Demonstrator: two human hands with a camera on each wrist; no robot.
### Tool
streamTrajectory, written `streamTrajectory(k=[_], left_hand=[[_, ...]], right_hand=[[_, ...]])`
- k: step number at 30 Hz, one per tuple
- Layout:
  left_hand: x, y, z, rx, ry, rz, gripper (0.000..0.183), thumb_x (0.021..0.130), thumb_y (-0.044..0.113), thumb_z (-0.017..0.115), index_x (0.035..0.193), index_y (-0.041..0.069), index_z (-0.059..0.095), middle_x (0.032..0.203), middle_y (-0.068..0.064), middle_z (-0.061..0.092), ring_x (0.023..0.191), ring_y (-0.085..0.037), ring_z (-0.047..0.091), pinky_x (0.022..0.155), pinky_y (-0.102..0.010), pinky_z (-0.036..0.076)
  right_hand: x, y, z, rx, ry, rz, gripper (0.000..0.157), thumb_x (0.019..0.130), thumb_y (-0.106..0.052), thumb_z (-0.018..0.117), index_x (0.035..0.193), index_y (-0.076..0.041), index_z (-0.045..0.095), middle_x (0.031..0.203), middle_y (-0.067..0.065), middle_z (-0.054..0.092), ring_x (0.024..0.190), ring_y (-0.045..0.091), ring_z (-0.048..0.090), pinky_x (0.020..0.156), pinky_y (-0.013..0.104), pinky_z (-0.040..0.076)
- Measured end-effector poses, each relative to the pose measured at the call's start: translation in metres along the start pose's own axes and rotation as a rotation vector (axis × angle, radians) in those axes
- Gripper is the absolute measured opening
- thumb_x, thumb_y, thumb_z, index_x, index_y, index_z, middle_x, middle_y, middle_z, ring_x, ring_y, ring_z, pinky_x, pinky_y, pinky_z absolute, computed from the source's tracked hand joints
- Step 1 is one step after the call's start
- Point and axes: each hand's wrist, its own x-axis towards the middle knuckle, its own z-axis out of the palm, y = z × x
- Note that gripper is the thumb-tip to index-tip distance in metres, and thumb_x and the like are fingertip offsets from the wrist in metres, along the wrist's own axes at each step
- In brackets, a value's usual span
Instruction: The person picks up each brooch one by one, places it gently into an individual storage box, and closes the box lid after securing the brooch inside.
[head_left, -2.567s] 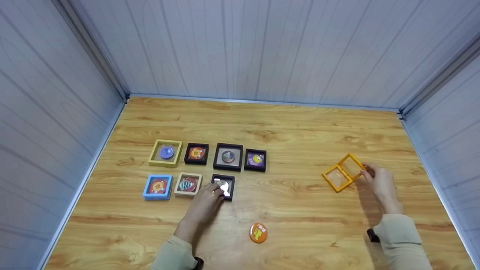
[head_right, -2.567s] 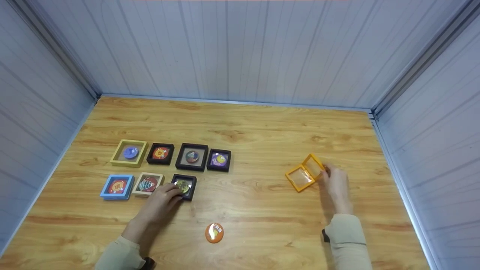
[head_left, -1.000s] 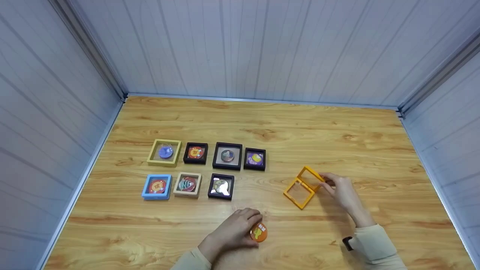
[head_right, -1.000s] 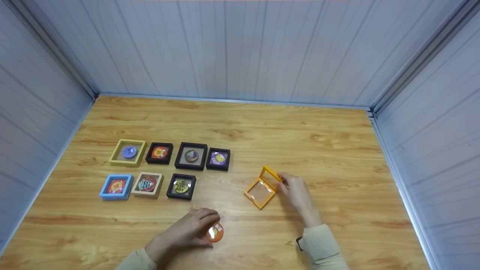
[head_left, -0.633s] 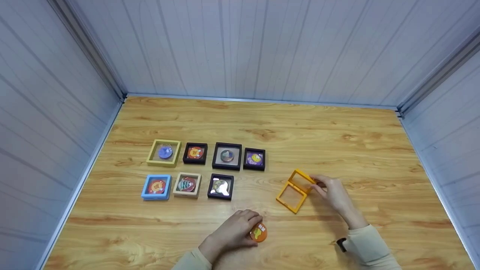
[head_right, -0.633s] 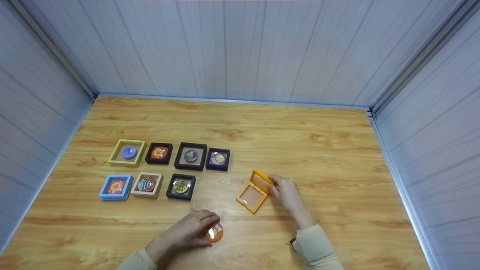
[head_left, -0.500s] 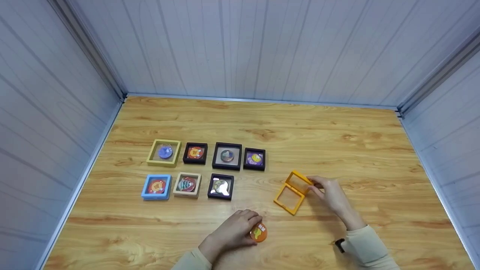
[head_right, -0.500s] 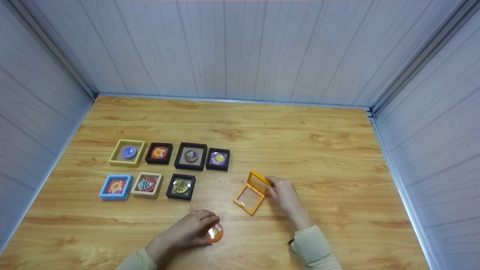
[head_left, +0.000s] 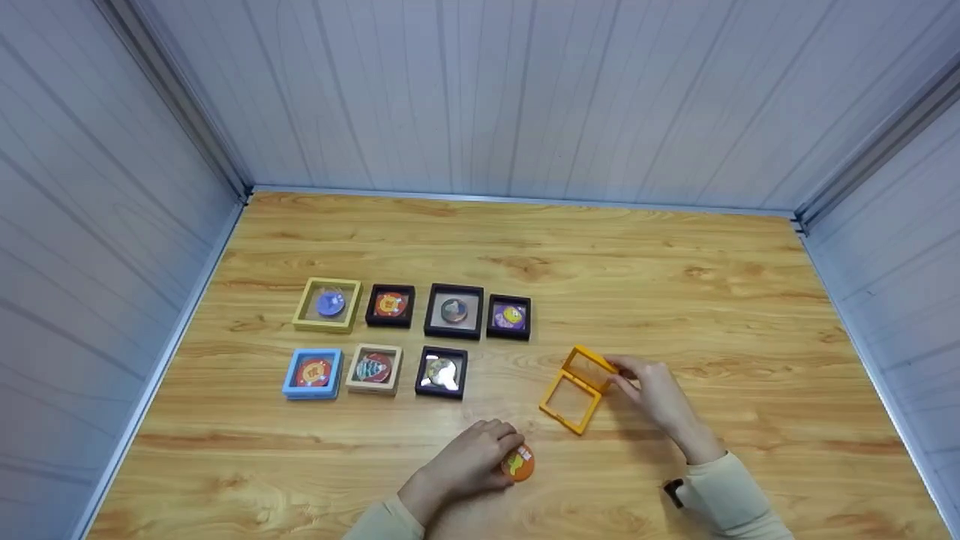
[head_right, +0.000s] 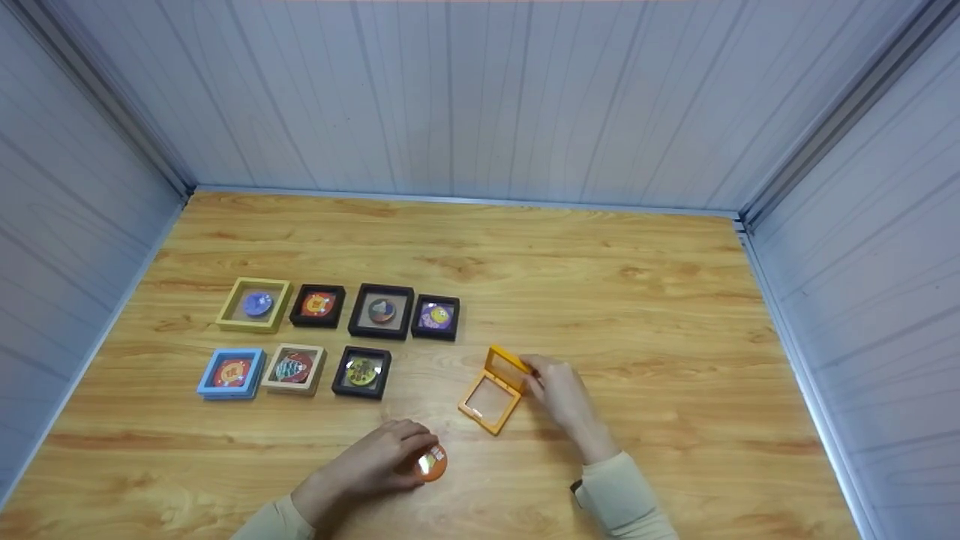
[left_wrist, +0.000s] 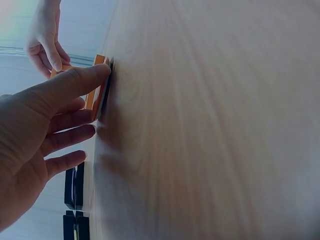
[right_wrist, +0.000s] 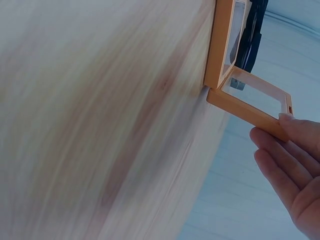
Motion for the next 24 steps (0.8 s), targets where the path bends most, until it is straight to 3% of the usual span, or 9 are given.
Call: streamTrajectory(k=[8,14,24], left_hand=[[0.001,0.001,0.001,-0.024,0.006,0.011,0.04,0.067,0.021,0.069,0.101,0.003,0.058,0.097,-0.003,0.054,0.089,-0.013,0.051,0.081,-0.024,0.042],[0.002,0.0,0.001,-0.028,0.009,-0.018,0.042,0.067,0.023,0.07,0.101,0.001,0.058,0.097,-0.004,0.054,0.091,-0.013,0.051,0.082,-0.023,0.042],[0.015,0.001,-0.003,-0.02,0.087,-0.098,0.043,0.07,0.026,0.07,0.103,0.0,0.059,0.098,-0.005,0.054,0.09,-0.014,0.051,0.081,-0.024,0.043]], right_hand=[[-0.001,-0.001,0.002,-0.003,0.025,-0.04,0.027,0.075,0.002,0.066,0.101,0.003,0.063,0.092,0.015,0.065,0.077,0.023,0.063,0.065,0.033,0.051],[-0.001,-0.002,0.004,-0.004,0.031,-0.054,0.026,0.075,0.002,0.066,0.101,0.003,0.064,0.092,0.015,0.065,0.077,0.022,0.063,0.065,0.032,0.051],[-0.002,-0.004,0.005,-0.01,0.044,-0.035,0.027,0.074,0.003,0.067,0.1,0.002,0.064,0.093,0.014,0.065,0.077,0.021,0.063,0.066,0.033,0.051]])
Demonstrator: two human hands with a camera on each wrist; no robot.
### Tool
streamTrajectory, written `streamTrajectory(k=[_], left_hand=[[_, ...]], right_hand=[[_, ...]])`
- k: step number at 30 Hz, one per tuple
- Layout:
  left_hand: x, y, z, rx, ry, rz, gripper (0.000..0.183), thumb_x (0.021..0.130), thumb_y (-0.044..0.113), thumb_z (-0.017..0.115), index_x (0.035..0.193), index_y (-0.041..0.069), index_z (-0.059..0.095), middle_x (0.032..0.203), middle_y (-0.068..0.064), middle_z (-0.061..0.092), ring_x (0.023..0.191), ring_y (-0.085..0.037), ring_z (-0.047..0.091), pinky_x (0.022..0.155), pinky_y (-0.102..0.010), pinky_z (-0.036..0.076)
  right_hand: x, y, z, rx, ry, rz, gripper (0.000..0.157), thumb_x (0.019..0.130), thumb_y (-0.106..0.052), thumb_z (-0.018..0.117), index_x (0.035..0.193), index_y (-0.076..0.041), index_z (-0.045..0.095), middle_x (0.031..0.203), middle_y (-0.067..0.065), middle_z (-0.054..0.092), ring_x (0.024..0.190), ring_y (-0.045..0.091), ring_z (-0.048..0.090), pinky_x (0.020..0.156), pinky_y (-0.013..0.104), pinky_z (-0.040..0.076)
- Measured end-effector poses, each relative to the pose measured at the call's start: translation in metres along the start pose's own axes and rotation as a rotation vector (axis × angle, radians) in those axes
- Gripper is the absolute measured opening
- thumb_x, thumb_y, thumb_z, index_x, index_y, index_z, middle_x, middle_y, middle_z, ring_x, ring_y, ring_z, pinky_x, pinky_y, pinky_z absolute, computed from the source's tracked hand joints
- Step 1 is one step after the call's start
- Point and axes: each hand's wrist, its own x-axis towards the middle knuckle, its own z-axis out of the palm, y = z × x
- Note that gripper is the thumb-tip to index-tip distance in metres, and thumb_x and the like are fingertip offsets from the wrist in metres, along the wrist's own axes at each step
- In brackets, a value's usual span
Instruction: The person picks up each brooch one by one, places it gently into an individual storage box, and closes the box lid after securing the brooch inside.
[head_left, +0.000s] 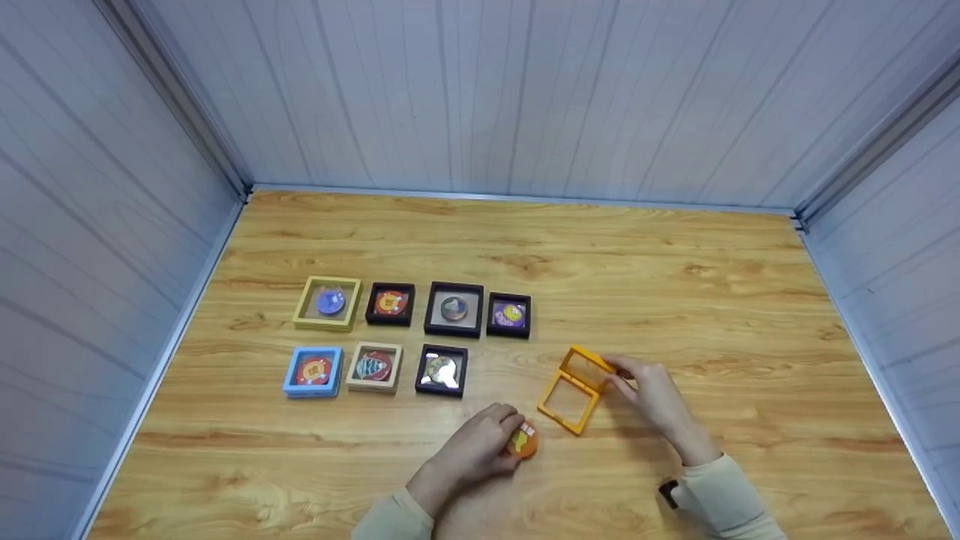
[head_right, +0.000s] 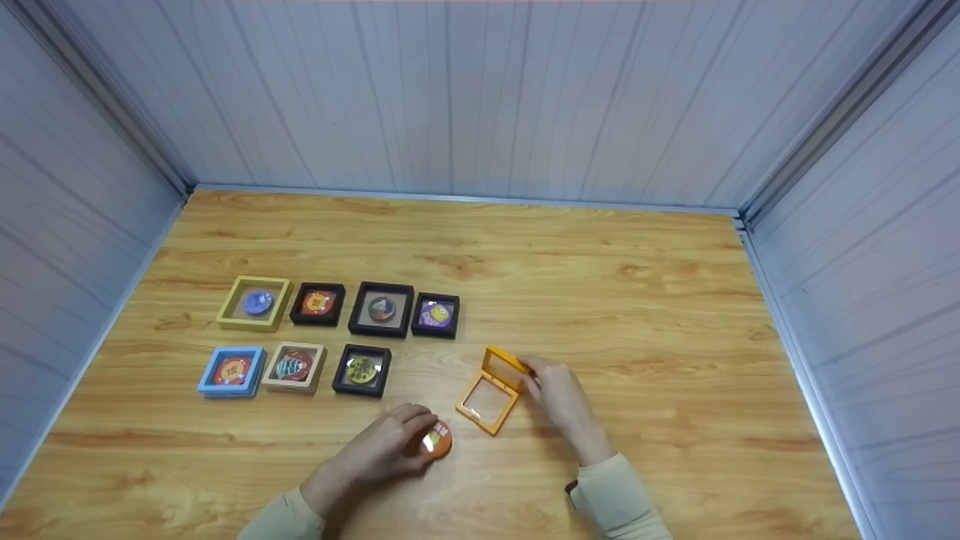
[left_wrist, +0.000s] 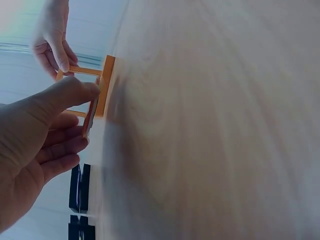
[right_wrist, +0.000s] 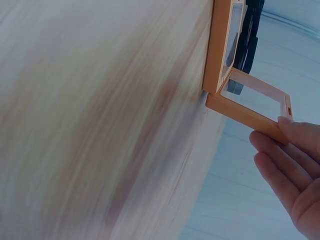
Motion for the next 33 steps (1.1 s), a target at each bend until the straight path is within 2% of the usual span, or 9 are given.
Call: streamTrajectory(k=[7,13,22,26,33], left_hand=[[0.019,0.004,0.001,0.018,0.058,-0.041,0.04,0.071,0.027,0.069,0.1,0.001,0.059,0.096,-0.005,0.054,0.089,-0.015,0.051,0.081,-0.024,0.043],[0.034,0.006,0.004,0.011,0.067,-0.071,0.041,0.071,0.025,0.07,0.101,-0.001,0.058,0.095,-0.005,0.054,0.088,-0.014,0.05,0.08,-0.022,0.043],[0.057,0.013,0.015,-0.033,0.071,-0.17,0.041,0.074,0.025,0.067,0.104,-0.001,0.058,0.092,-0.004,0.052,0.086,-0.015,0.049,0.077,-0.024,0.043],[0.065,0.017,0.018,0.001,0.074,-0.173,0.045,0.075,0.027,0.066,0.107,-0.002,0.057,0.095,-0.007,0.053,0.088,-0.016,0.05,0.079,-0.025,0.043],[0.075,0.021,0.023,0.042,0.04,-0.172,0.046,0.076,0.029,0.066,0.11,-0.001,0.056,0.103,-0.008,0.054,0.095,-0.018,0.05,0.086,-0.026,0.041]], right_hand=[[0.0,0.001,0.001,0.002,-0.006,-0.002,0.027,0.074,0.003,0.066,0.101,0.003,0.064,0.093,0.014,0.065,0.077,0.021,0.063,0.066,0.032,0.051],[0.0,0.001,0.001,0.008,0.0,0.005,0.026,0.074,0.003,0.066,0.101,0.003,0.064,0.093,0.015,0.064,0.077,0.022,0.063,0.066,0.033,0.051],[0.0,0.001,0.001,0.013,0.002,0.024,0.025,0.074,0.003,0.066,0.1,0.003,0.064,0.093,0.015,0.065,0.078,0.022,0.063,0.066,0.032,0.051],[0.0,0.0,0.001,0.015,0.0,0.044,0.026,0.074,0.003,0.066,0.1,0.003,0.064,0.093,0.015,0.065,0.078,0.022,0.063,0.067,0.032,0.051],[0.0,-0.002,0.001,0.023,0.006,0.057,0.025,0.076,0.0,0.066,0.101,0.0,0.064,0.094,0.012,0.065,0.079,0.02,0.063,0.067,0.032,0.051]])
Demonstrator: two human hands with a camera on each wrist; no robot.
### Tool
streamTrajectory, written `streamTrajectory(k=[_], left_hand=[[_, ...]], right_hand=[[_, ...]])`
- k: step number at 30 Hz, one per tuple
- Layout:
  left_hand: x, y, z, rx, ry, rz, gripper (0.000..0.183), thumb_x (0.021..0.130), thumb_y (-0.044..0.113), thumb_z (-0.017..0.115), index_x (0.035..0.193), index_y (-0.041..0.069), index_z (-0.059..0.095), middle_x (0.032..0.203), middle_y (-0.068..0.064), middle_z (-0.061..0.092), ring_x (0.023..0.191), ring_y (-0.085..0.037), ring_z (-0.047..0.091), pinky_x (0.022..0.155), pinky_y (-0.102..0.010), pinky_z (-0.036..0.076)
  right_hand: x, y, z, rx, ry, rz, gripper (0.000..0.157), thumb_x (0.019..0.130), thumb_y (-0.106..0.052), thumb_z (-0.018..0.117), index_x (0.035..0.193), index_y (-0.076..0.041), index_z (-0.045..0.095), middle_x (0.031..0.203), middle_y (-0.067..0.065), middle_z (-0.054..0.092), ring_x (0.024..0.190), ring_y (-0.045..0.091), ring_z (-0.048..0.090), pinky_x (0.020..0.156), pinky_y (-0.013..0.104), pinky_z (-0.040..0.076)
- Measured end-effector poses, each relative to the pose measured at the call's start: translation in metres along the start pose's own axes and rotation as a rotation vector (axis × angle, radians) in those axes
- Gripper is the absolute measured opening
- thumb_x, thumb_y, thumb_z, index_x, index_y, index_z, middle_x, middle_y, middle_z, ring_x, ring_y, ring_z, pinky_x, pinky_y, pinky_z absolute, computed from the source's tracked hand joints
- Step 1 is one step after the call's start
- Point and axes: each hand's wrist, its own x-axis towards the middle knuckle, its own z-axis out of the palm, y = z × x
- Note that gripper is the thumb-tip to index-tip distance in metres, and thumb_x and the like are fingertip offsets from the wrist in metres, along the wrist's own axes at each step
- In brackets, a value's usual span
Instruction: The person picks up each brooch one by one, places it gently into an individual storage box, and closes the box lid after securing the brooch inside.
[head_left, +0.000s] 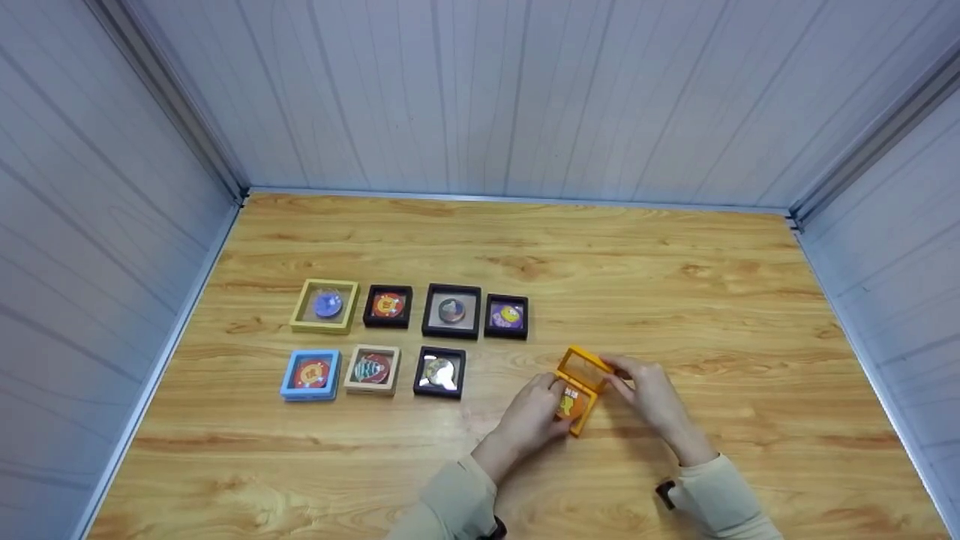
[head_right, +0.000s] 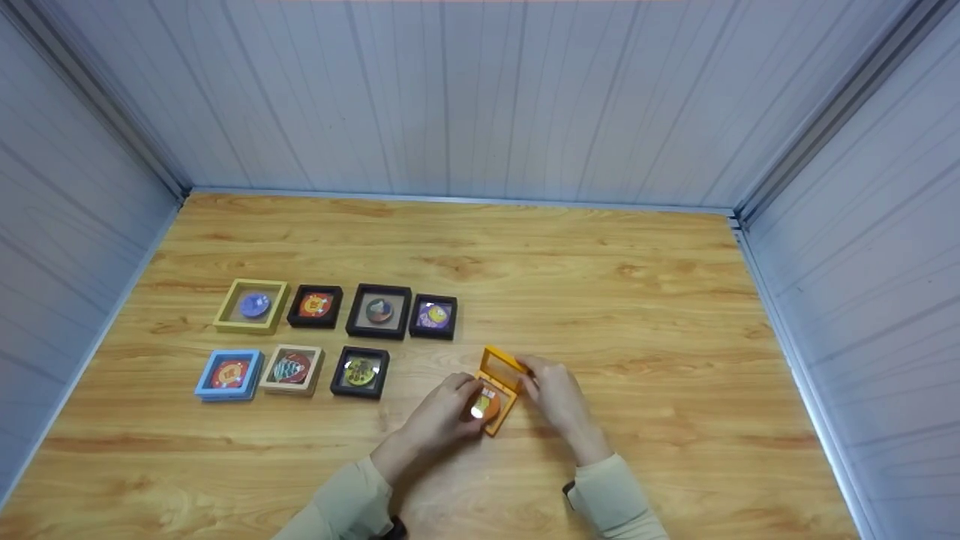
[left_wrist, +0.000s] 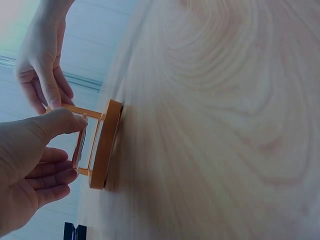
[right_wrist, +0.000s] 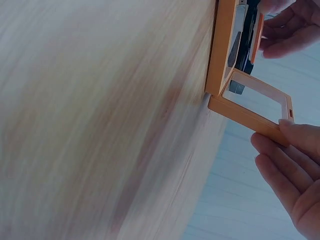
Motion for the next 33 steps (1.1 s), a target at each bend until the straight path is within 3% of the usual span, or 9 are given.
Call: streamTrajectory(k=[7,23,33], left_hand=[[0.0035,0.0008,0.0064,0.093,0.065,0.045,0.045,0.073,0.03,0.069,0.104,0.0,0.058,0.098,-0.007,0.057,0.09,-0.018,0.052,0.081,-0.026,0.042],[0.0072,0.0019,0.009,0.124,-0.024,0.006,0.048,0.074,0.034,0.067,0.107,0.0,0.058,0.1,-0.007,0.055,0.089,-0.018,0.05,0.083,-0.027,0.041],[0.0033,-0.0017,0.0074,0.119,0.039,0.015,0.048,0.071,0.034,0.069,0.105,0.002,0.057,0.1,-0.007,0.054,0.09,-0.019,0.052,0.081,-0.029,0.042]], right_hand=[[-0.0002,-0.0001,-0.0002,-0.007,0.002,-0.005,0.026,0.076,0.0,0.066,0.102,-0.001,0.065,0.095,0.011,0.065,0.078,0.019,0.063,0.066,0.032,0.051],[-0.0013,0.0004,0.0007,0.008,-0.012,0.022,0.026,0.077,0.0,0.065,0.102,-0.001,0.064,0.095,0.011,0.065,0.08,0.019,0.062,0.069,0.032,0.05],[-0.0019,0.0002,0.0013,0.003,0.005,0.008,0.025,0.076,0.0,0.065,0.102,0.001,0.064,0.094,0.012,0.065,0.08,0.02,0.063,0.069,0.034,0.05]])
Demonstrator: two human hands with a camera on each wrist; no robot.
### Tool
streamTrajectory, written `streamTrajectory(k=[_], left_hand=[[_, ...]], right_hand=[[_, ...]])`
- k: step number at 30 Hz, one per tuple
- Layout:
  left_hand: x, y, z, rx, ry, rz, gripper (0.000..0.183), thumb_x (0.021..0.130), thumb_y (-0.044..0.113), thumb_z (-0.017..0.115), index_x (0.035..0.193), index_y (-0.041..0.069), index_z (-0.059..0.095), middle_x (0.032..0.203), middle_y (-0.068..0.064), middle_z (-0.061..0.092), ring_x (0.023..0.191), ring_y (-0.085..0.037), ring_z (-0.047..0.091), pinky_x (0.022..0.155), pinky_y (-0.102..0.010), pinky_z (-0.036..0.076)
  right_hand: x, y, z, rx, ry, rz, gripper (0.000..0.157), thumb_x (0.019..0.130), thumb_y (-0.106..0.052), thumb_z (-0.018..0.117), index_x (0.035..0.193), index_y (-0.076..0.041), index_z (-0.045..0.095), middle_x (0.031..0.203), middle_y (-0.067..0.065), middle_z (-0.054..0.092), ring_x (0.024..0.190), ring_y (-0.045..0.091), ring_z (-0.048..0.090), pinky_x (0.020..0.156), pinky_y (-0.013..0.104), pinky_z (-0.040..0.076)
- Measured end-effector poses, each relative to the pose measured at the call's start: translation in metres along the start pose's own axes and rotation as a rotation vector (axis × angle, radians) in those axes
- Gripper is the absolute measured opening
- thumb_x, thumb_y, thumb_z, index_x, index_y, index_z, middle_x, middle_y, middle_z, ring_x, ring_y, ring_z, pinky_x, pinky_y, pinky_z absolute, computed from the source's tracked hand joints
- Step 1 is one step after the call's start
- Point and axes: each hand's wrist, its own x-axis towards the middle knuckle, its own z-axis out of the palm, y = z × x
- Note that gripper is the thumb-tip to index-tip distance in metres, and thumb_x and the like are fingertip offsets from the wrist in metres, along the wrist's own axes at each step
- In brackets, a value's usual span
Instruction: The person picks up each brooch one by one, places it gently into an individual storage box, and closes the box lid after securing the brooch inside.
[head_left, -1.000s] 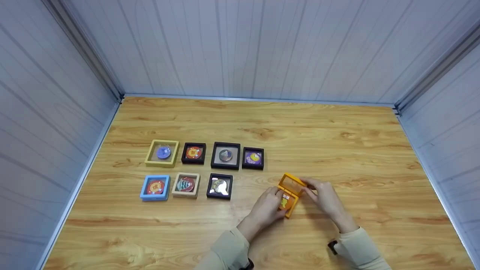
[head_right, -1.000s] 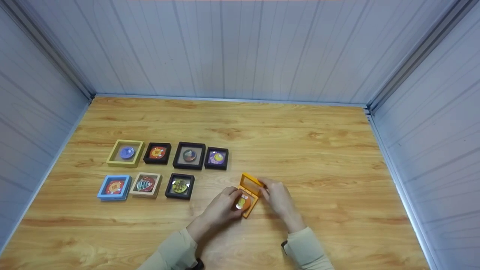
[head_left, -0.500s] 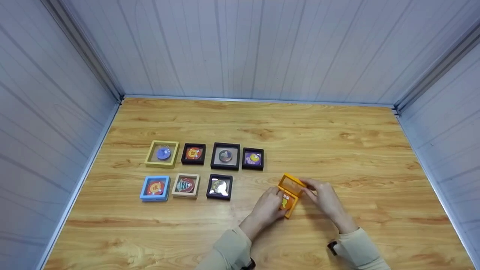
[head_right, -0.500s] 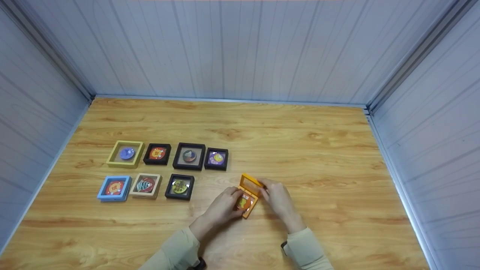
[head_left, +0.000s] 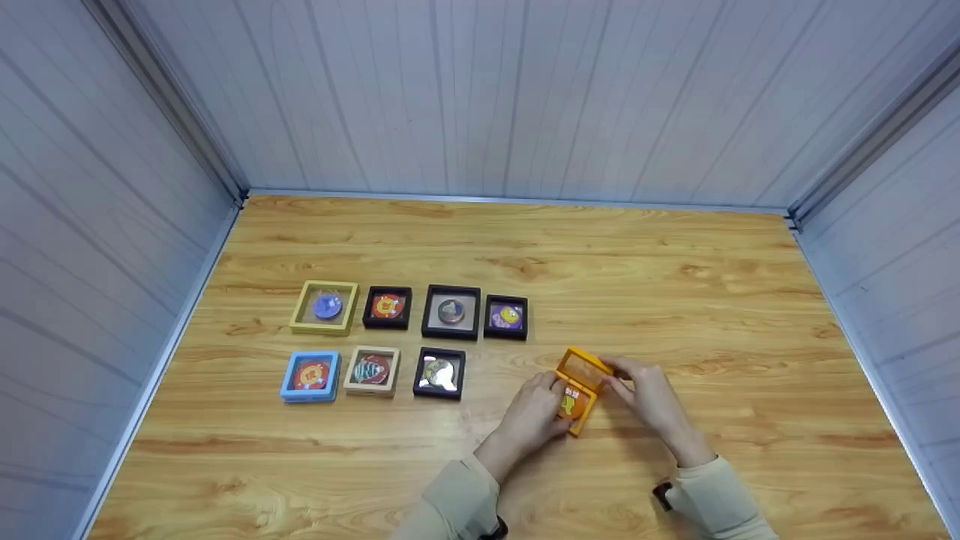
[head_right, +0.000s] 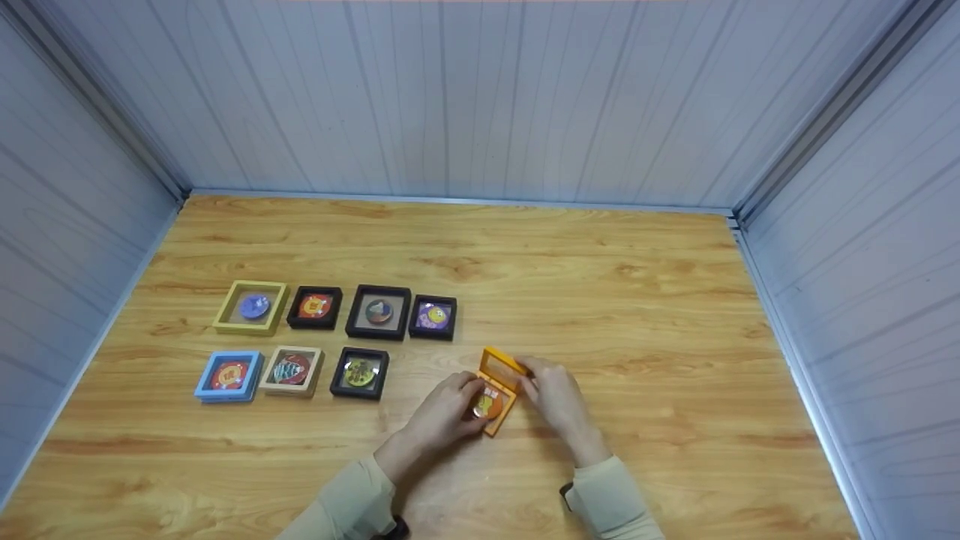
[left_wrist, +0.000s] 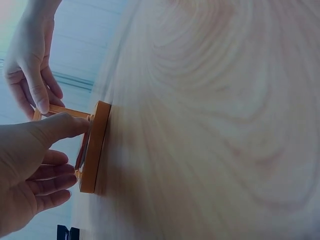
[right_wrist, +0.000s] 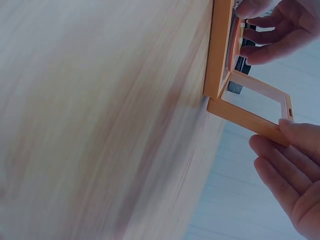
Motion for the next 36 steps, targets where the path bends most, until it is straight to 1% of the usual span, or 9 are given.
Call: streamTrajectory(k=[4,9,12,15,20,23,29,32,36], left_hand=[[-0.004,-0.003,-0.003,-0.025,0.007,-0.025,0.051,0.07,0.037,0.07,0.105,0.003,0.057,0.097,-0.005,0.054,0.087,-0.018,0.052,0.079,-0.03,0.042],[-0.01,-0.008,-0.007,-0.077,-0.012,-0.072,0.058,0.068,0.04,0.072,0.109,0.003,0.057,0.097,-0.005,0.055,0.088,-0.019,0.051,0.077,-0.03,0.041],[-0.013,-0.011,-0.009,-0.08,-0.025,-0.087,0.06,0.066,0.042,0.072,0.108,0.002,0.057,0.096,-0.005,0.054,0.088,-0.019,0.051,0.076,-0.03,0.041],[-0.016,-0.014,-0.008,-0.065,-0.032,-0.097,0.059,0.064,0.044,0.073,0.103,0.003,0.059,0.093,-0.005,0.054,0.085,-0.019,0.05,0.073,-0.03,0.042],[-0.02,-0.017,-0.006,-0.052,-0.036,-0.116,0.052,0.064,0.043,0.073,0.096,0.003,0.061,0.088,-0.005,0.053,0.081,-0.019,0.05,0.071,-0.03,0.042],[-0.021,-0.017,-0.004,-0.05,-0.035,-0.129,0.045,0.066,0.04,0.073,0.091,0.004,0.061,0.085,-0.004,0.051,0.078,-0.018,0.049,0.068,-0.029,0.042],[-0.022,-0.017,-0.001,-0.05,0.01,-0.14,0.029,0.067,0.03,0.074,0.079,0.006,0.063,0.076,-0.001,0.048,0.071,-0.016,0.048,0.06,-0.027,0.039],[-0.022,-0.018,0.0,-0.046,0.027,-0.136,0.025,0.068,0.029,0.073,0.076,0.008,0.063,0.074,0.0,0.048,0.07,-0.016,0.048,0.059,-0.027,0.039],[-0.021,-0.019,0.001,-0.048,0.028,-0.131,0.023,0.068,0.028,0.073,0.074,0.008,0.063,0.072,0.0,0.047,0.068,-0.016,0.048,0.058,-0.027,0.039]], right_hand=[[0.0,0.0,-0.001,-0.011,0.017,-0.023,0.026,0.076,-0.001,0.066,0.102,0.003,0.063,0.094,0.013,0.065,0.079,0.022,0.062,0.069,0.034,0.05],[-0.001,0.001,-0.003,0.006,0.041,-0.007,0.025,0.079,-0.005,0.065,0.102,0.003,0.063,0.092,0.012,0.065,0.079,0.022,0.062,0.07,0.037,0.05],[-0.001,0.001,-0.004,0.017,0.054,0.003,0.024,0.08,-0.008,0.064,0.101,0.002,0.063,0.089,0.01,0.066,0.078,0.02,0.062,0.071,0.038,0.049],[0.0,0.001,-0.004,0.016,0.062,0.009,0.023,0.08,-0.01,0.064,0.099,0.002,0.064,0.087,0.009,0.066,0.077,0.018,0.062,0.071,0.036,0.05],[-0.001,0.002,-0.004,0.018,0.058,0.026,0.02,0.08,-0.009,0.064,0.097,0.002,0.065,0.089,0.011,0.066,0.079,0.019,0.062,0.071,0.035,0.05],[-0.001,0.002,-0.003,0.015,0.063,0.017,0.017,0.079,-0.006,0.064,0.095,0.002,0.066,0.088,0.01,0.066,0.078,0.019,0.062,0.069,0.033,0.05],[-0.002,0.0,0.0,0.022,0.072,0.017,0.014,0.078,-0.002,0.064,0.092,0.001,0.067,0.085,0.008,0.065,0.076,0.017,0.061,0.066,0.03,0.051],[-0.003,-0.001,0.001,0.016,0.076,0.02,0.013,0.078,-0.002,0.064,0.091,0.0,0.067,0.084,0.007,0.064,0.075,0.016,0.061,0.065,0.029,0.051],[-0.004,-0.002,0.002,-0.006,0.093,-0.003,0.012,0.078,-0.001,0.064,0.09,0.0,0.067,0.082,0.006,0.064,0.074,0.015,0.061,0.065,0.029,0.05]])
